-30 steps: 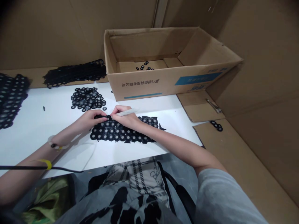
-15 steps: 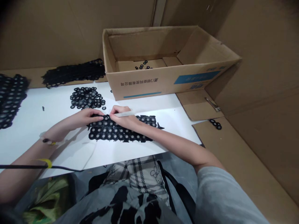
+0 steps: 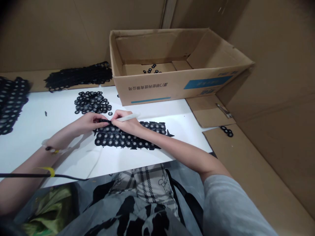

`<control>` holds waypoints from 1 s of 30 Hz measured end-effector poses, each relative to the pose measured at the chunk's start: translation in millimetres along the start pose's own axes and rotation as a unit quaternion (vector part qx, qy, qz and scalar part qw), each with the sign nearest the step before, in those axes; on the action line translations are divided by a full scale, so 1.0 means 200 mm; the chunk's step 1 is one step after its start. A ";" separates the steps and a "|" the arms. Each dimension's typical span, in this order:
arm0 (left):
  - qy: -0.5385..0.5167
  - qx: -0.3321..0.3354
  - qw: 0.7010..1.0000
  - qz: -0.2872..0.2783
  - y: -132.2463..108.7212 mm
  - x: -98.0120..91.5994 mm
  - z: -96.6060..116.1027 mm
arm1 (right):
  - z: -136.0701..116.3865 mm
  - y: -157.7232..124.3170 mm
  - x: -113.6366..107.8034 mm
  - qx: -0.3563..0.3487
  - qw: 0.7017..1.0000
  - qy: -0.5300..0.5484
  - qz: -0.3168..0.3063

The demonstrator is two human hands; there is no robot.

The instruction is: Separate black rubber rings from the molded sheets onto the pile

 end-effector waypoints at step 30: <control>-0.136 -0.004 0.986 -0.093 -0.02 0.05 -0.02 | -0.07 -0.05 0.06 -0.001 0.999 -0.042 -0.009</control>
Point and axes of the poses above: each hand's wrist, its own y-axis towards the middle knuckle, its own x-axis out of the palm, z = x × y, the point moved 9 cm from there along y, towards the middle knuckle, and after that the axes turned 11 degrees about -z, right-handed, at the moved point
